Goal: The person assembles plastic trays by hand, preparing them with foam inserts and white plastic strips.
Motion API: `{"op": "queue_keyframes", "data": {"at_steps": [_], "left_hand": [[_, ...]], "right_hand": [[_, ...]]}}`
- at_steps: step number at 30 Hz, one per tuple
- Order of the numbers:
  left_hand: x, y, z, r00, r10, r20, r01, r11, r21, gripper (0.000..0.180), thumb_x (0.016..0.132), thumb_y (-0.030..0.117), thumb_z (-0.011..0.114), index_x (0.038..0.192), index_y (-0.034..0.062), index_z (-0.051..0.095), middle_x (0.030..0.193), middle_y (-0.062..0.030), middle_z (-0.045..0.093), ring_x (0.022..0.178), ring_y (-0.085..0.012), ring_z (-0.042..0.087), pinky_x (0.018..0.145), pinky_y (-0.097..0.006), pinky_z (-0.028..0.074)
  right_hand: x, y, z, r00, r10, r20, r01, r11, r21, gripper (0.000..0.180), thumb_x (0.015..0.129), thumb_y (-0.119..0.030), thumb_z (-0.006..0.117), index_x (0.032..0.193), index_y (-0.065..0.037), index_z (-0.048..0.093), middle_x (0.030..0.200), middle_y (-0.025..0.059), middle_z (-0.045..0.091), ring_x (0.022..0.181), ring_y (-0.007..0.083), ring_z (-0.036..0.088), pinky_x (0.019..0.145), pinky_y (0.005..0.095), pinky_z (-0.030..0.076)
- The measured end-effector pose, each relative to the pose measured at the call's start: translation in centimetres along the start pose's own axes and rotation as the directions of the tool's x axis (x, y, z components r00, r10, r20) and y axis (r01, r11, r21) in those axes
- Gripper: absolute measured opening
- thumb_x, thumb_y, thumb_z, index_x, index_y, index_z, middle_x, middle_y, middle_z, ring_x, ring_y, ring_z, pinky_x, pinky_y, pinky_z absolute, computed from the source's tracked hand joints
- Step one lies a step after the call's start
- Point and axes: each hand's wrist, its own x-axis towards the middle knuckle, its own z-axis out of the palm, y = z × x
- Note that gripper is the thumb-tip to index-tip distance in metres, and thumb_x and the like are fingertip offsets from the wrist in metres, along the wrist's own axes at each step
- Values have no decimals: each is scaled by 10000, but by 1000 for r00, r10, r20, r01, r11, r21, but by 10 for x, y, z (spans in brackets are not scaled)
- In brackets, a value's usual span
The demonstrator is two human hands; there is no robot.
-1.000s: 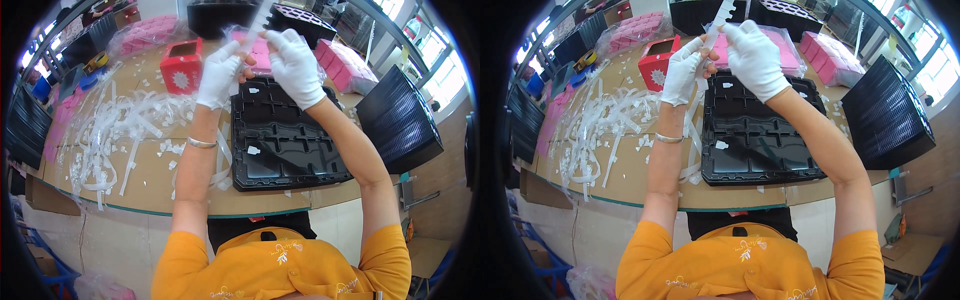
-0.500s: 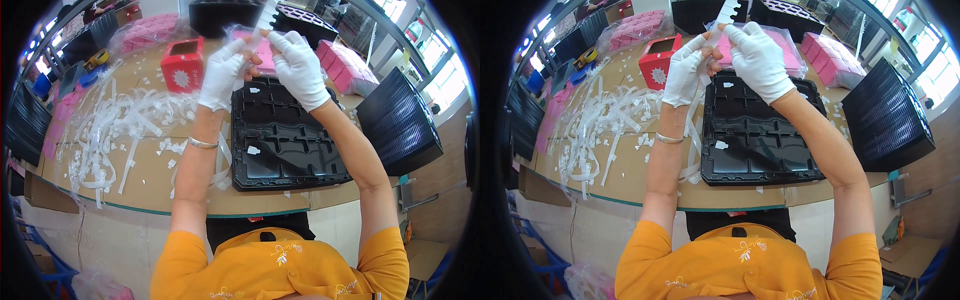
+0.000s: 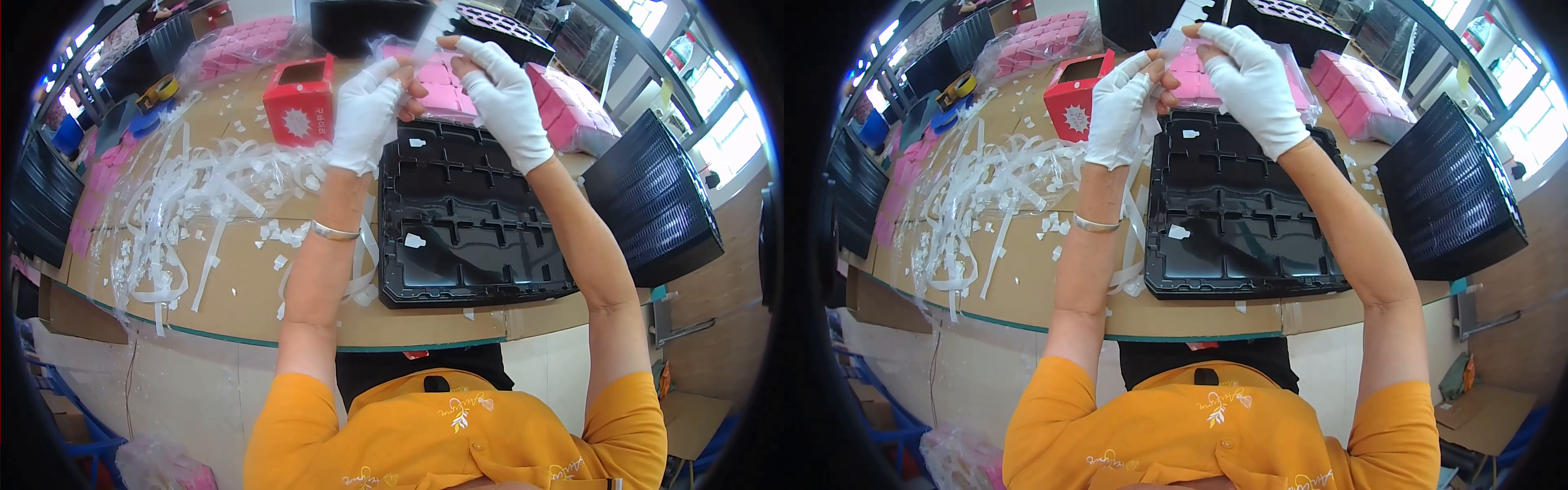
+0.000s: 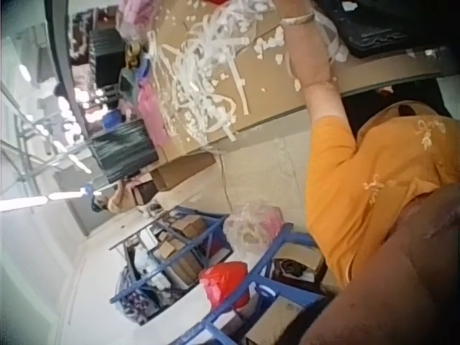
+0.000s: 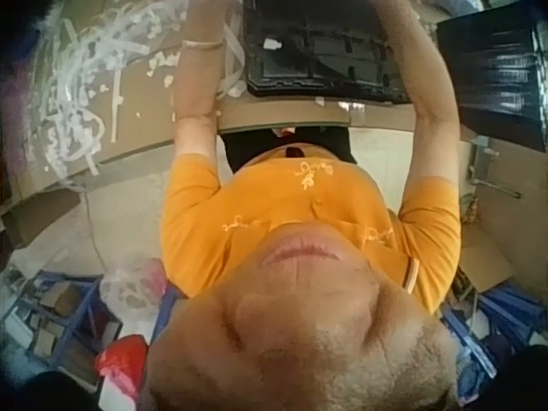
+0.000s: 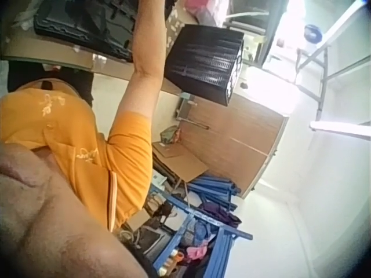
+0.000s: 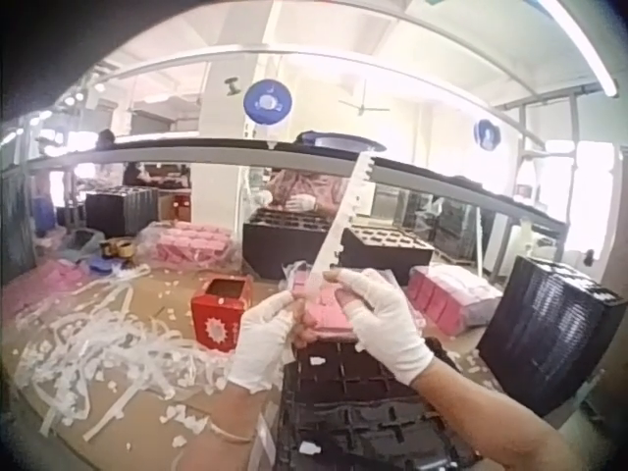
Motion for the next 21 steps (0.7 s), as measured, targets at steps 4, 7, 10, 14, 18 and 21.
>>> {"op": "queue_keyframes", "data": {"at_steps": [4,7,10,14,18,21], "left_hand": [[4,-7,-6,1000,24,2,-24,1000,-4,320,951,157,652,1217,-18,617,855,-90,693,661,-119,649,570,-231,493],[13,-2,-7,1000,-13,6,14,996,-91,215,986,195,609,1102,22,660,779,-17,668,586,-78,612,506,-209,477],[10,10,-7,1000,3,6,-3,1000,-32,234,983,198,618,1139,26,648,763,-16,663,596,-84,622,504,-205,469],[14,0,-9,999,36,33,-37,999,17,225,988,192,609,1133,24,650,766,-27,665,596,-90,624,515,-206,468],[8,2,-5,987,-96,132,119,976,-181,221,990,190,606,1125,20,650,772,-34,664,602,-100,626,523,-210,472],[11,-6,-7,987,-110,119,129,977,-168,222,991,186,602,1125,14,648,781,-39,665,604,-102,626,526,-210,477]], "right_hand": [[-7,-14,-9,984,174,23,-175,968,178,253,953,-61,594,1188,-72,686,937,-7,633,781,65,542,724,210,455],[-34,-48,-23,986,113,120,-124,989,83,247,972,-39,552,1184,-42,677,1023,-9,645,832,52,549,751,197,452],[-78,-52,-37,893,-117,434,170,982,-85,322,844,49,594,1095,-111,718,805,51,505,722,184,543,672,297,455],[-132,-47,-30,787,0,617,178,958,-227,362,739,11,630,1040,-158,738,819,78,546,745,289,576,659,373,488],[-147,-42,-18,661,-19,750,348,894,-283,307,734,-76,664,1029,-135,725,797,78,531,773,268,592,674,390,480],[-150,-52,-13,628,-11,778,455,816,-356,334,763,-79,651,1088,-132,701,812,55,538,771,224,591,682,358,457]]}}
